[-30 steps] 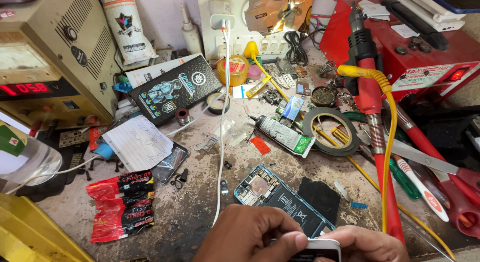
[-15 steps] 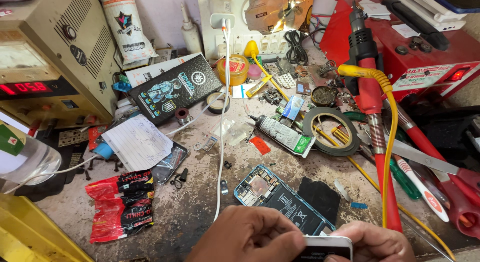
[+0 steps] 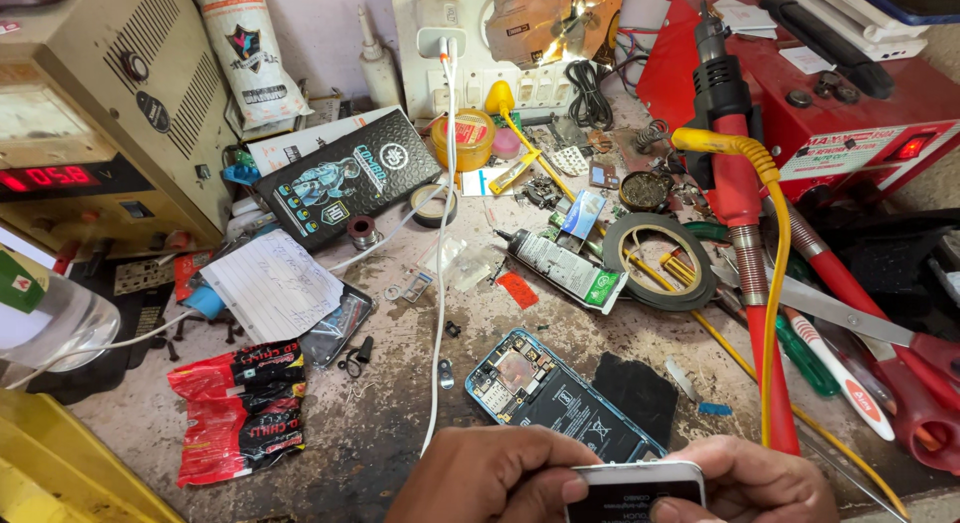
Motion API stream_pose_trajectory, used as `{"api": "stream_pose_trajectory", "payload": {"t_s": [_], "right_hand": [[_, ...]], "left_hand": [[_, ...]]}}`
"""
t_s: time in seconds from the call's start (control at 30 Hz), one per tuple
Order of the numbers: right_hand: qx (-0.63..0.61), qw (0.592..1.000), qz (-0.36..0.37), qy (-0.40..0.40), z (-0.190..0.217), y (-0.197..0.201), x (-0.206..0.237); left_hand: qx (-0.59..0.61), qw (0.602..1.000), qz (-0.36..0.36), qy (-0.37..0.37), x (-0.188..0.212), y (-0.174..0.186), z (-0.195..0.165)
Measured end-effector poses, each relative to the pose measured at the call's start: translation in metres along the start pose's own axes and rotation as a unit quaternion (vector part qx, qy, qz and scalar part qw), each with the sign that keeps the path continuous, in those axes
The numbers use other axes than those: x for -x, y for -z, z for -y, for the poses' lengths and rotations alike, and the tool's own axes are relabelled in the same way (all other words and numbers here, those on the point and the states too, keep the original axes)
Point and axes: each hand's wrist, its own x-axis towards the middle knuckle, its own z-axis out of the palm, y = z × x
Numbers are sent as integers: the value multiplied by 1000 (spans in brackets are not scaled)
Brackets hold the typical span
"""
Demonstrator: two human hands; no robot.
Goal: The person holds a smartphone with its screen lit, then detaches the display assembly from the phone body and manipulates its flex cable. They press along the display edges, reattach the assembly to the body, and repeatedly power the phone on to view the screen while a second disassembled phone lies on the workbench.
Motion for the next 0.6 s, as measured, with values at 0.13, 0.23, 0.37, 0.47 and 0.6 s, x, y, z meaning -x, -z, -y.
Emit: {"api": "stream_pose_trajectory", "payload": {"t_s": [0.13,0.23,0.37,0.47,0.6], "right_hand": [[-48,998,24,11,2,2,3],[-51,998,23,11,0,8,2],[-38,999,-3,2,-10,19,3],[-36,999,-8,-25,-14,29,2],[-78,997,20,-14,-18,30,-1]], "left_hand": [[29,999,17,-24,6,0,10],[99,994,50,-20,6,-1,15],[289,953,61,64,1,-10,18],[368,926,35,75,1,-17,18],[345,935,-36,79,-2,-29,15]]}}
